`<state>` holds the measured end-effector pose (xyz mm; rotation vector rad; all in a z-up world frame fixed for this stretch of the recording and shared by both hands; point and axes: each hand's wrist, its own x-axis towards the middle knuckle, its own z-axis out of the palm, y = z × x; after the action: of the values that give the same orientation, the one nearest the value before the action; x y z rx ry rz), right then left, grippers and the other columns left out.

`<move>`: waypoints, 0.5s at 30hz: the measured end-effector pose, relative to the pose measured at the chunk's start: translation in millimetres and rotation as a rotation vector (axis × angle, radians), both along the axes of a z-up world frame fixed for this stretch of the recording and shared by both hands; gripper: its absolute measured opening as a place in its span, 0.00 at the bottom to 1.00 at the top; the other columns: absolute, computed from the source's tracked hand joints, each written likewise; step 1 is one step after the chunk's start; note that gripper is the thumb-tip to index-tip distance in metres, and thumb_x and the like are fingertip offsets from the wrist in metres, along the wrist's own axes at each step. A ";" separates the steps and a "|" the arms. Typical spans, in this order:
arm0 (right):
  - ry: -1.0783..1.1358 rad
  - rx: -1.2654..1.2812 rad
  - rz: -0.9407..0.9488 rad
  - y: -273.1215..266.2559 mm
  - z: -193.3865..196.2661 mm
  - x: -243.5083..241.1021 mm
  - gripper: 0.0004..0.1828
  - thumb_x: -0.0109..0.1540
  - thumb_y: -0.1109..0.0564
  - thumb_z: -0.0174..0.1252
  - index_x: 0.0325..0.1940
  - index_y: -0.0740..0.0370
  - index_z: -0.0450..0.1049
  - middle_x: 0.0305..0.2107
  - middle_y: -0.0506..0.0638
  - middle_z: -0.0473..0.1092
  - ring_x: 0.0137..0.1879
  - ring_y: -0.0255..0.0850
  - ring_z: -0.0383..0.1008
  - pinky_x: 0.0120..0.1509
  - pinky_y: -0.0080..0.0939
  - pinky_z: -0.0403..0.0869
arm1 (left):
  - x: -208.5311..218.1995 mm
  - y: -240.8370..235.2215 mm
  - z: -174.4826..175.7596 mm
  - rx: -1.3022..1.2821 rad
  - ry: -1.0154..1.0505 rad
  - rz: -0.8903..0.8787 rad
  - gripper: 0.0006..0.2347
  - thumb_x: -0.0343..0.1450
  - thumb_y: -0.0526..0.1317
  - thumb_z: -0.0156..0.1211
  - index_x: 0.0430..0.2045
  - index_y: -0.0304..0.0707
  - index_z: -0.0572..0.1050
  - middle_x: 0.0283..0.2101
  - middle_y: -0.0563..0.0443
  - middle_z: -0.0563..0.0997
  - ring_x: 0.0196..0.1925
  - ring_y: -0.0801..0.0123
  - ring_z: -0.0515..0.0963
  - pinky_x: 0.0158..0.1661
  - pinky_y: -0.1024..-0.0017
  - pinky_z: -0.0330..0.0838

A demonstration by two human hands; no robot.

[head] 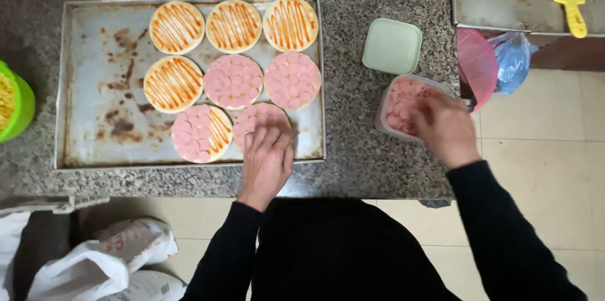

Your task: The person arranges sliced pink meat onto round dough bases placed on a metal baking tray. Some bases already have a striped sauce applied. The person picks up slices from a plastic container and places them in a circular pattern on the dough.

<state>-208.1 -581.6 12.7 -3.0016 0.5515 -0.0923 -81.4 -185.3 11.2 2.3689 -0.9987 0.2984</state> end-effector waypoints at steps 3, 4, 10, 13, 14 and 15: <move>0.086 -0.090 -0.011 -0.4 -28.2 5.5 0.31 0.67 0.34 0.68 0.62 0.61 0.84 0.64 0.61 0.78 0.68 0.61 0.78 0.70 0.57 0.76 | -11.7 -14.9 6.0 -0.041 0.002 -0.026 0.05 0.77 0.38 0.62 0.41 0.47 0.85 0.35 0.51 0.78 0.43 0.56 0.80 0.48 0.60 0.70; 0.083 -0.088 -0.003 0.9 -25.1 7.5 0.31 0.67 0.34 0.68 0.62 0.61 0.84 0.64 0.61 0.78 0.68 0.61 0.78 0.70 0.57 0.76 | -15.5 -17.2 7.1 -0.038 -0.001 -0.018 0.05 0.77 0.38 0.62 0.41 0.47 0.85 0.35 0.51 0.78 0.43 0.56 0.80 0.48 0.60 0.70; 0.236 0.117 -0.024 2.2 -12.4 15.2 0.20 0.70 0.36 0.65 0.51 0.54 0.82 0.59 0.56 0.77 0.77 0.59 0.70 0.70 0.60 0.69 | -25.4 -13.2 5.7 -0.012 0.015 0.007 0.06 0.77 0.39 0.62 0.43 0.48 0.85 0.35 0.52 0.79 0.43 0.57 0.80 0.49 0.60 0.71; 0.222 0.175 -0.040 -8.7 -16.4 11.9 0.16 0.71 0.39 0.65 0.55 0.48 0.84 0.49 0.53 0.83 0.65 0.57 0.80 0.68 0.59 0.70 | -25.2 -8.3 11.1 -0.004 0.027 0.028 0.06 0.79 0.39 0.61 0.42 0.46 0.85 0.35 0.51 0.80 0.43 0.56 0.81 0.48 0.60 0.71; 0.137 0.196 -0.025 -13.1 -20.6 10.5 0.18 0.70 0.40 0.67 0.56 0.51 0.83 0.47 0.57 0.81 0.61 0.61 0.82 0.65 0.61 0.74 | -25.0 -5.4 7.9 -0.002 0.027 0.030 0.06 0.79 0.39 0.60 0.43 0.47 0.85 0.35 0.51 0.79 0.43 0.57 0.80 0.48 0.60 0.71; 0.052 0.217 -0.011 -17.4 -24.9 9.2 0.20 0.69 0.41 0.69 0.57 0.54 0.82 0.45 0.61 0.80 0.57 0.64 0.83 0.62 0.62 0.78 | -24.7 -2.3 4.7 0.000 0.026 0.033 0.07 0.79 0.39 0.60 0.44 0.48 0.85 0.36 0.52 0.79 0.44 0.57 0.80 0.48 0.60 0.70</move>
<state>-198.9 -599.0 -12.2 -2.7970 0.5449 0.0422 -106.1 -187.5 15.9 2.3853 -0.9487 0.2786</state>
